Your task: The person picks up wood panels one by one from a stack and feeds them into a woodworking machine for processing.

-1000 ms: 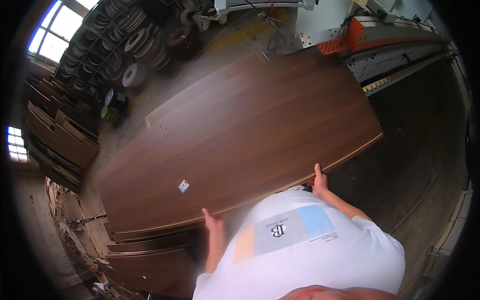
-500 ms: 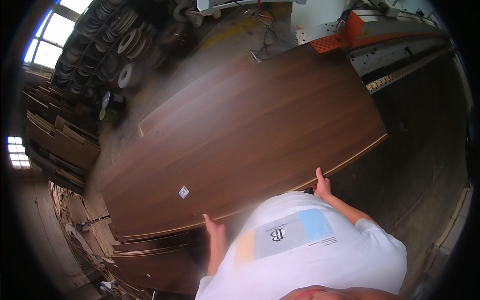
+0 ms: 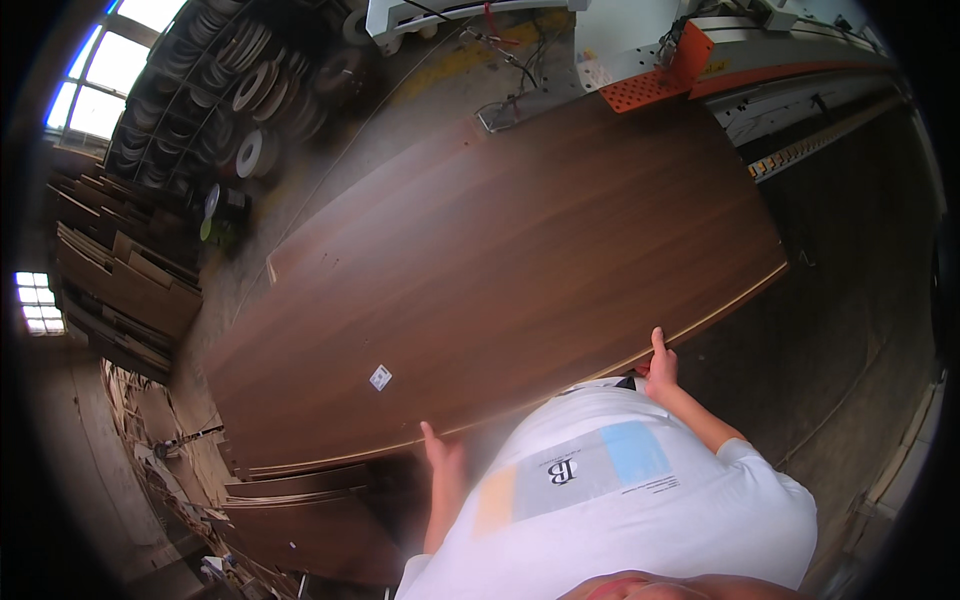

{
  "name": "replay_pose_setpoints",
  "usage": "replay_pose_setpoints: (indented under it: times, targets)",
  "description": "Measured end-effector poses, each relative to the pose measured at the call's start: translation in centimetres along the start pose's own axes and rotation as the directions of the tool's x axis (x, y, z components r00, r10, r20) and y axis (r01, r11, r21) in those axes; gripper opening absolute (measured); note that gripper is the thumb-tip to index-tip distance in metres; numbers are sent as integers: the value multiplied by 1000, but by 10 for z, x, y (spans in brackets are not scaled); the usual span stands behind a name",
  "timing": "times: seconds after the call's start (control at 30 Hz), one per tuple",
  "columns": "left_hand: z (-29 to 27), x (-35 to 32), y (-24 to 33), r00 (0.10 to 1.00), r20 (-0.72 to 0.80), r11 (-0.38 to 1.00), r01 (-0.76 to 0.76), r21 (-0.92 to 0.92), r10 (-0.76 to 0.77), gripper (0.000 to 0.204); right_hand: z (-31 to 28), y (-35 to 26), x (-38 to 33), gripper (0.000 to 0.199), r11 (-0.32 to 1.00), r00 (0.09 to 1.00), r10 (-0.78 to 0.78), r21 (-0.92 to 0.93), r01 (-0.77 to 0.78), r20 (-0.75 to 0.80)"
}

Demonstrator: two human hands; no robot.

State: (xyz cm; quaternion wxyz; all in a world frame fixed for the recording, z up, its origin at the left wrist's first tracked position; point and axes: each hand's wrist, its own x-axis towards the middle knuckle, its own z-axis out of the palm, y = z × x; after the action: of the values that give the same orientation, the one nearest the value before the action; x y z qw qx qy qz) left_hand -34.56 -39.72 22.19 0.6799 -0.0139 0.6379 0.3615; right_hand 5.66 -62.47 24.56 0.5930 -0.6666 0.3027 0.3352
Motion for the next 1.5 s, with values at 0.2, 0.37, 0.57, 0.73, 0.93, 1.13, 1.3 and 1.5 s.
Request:
replay_pose_setpoints:
  times: [0.2, 0.37, 0.57, 0.73, 0.93, 1.13, 1.3, 1.5]
  targets:
    - [31, -49, 14, 993, 81, 988, 98, -116, -88, 40, 5, -18, -24, 58, 994, 989, -88, 53, 95, -120]
    - [27, -63, 26, 966, 142, 960, 236, -152, -215, 42, 5, -18, -33, 67, 987, 973, -146, 36, 155, -181]
    - [-20, -44, 43, 928, 328, 902, 21, 431, -178, 46, 30, -13, -54, 86, 962, 968, -106, 221, 157, -227]
    - [-64, -39, 75, 845, 392, 526, -161, 835, -364, 45, 44, 36, -74, 71, 903, 989, -73, 412, 120, -129]
    - [-179, 19, 141, 847, 453, 451, -301, 840, -278, 38, 105, 219, -118, 56, 921, 998, 66, 384, -64, 8]
    - [-322, 81, 237, 929, 344, 652, -176, 738, -139, 39, 190, 373, -231, 67, 968, 941, 247, -7, -252, 230]
    - [-389, 104, 272, 962, 267, 714, -150, 684, -53, 40, 217, 428, -275, 67, 932, 852, 323, -294, -211, 411]
    - [-414, 102, 278, 969, 245, 760, -138, 635, -29, 34, 258, 461, -291, 76, 851, 787, 447, -473, -228, 426]
